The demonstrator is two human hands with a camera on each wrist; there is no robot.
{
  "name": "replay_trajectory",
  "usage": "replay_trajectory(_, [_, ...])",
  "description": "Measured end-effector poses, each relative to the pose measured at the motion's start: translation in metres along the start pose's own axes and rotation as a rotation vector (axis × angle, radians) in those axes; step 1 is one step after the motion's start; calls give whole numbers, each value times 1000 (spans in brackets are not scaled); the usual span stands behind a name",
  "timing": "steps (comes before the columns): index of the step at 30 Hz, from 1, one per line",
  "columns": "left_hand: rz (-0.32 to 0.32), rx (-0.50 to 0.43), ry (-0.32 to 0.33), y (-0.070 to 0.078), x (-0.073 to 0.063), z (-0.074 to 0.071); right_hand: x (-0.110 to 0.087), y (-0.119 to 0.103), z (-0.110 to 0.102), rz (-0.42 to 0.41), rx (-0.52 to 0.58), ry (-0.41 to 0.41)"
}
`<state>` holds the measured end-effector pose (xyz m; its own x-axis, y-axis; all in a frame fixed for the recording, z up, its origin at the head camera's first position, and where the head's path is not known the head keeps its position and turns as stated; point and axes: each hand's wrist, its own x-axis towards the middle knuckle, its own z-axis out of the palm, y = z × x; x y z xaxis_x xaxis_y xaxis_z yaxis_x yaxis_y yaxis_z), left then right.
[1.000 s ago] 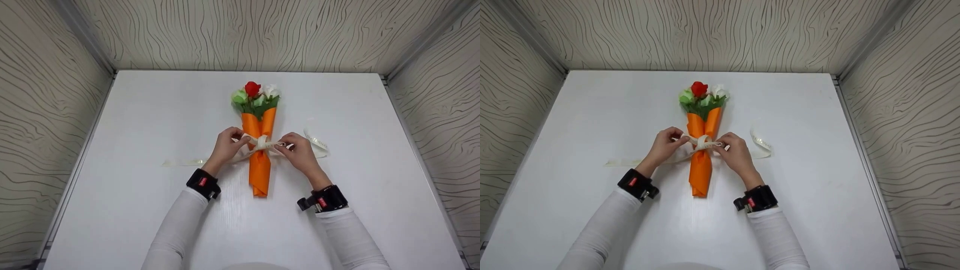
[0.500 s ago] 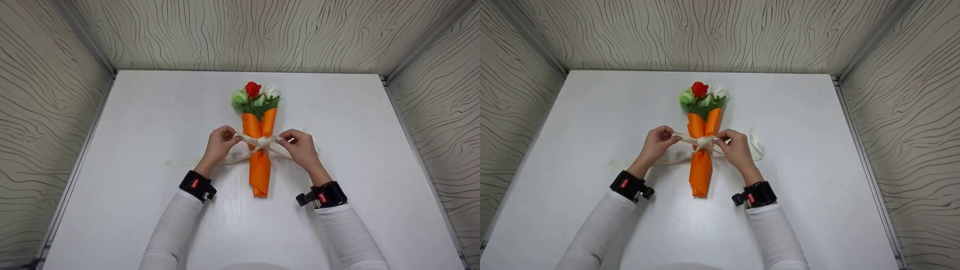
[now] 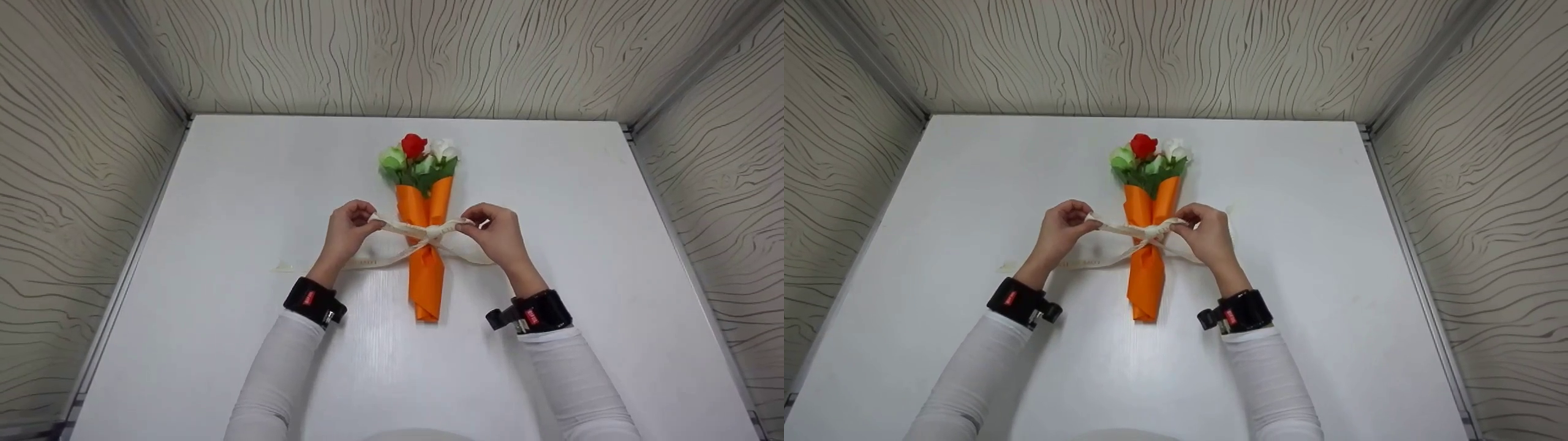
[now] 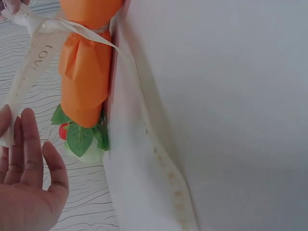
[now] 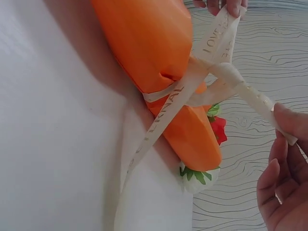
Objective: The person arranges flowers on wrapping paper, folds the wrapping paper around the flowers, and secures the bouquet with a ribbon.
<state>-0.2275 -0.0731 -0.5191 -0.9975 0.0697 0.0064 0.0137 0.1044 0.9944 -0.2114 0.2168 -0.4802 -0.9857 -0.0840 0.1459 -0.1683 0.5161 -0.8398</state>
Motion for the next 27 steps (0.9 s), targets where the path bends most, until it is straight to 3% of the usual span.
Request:
replay_trajectory(12, [-21, -46, 29, -7, -1, -16, 8, 10, -11, 176, 82, -47])
replay_trajectory(27, [-183, 152, 166, -19, -6, -48, 11, 39, -21, 354, -73, -67])
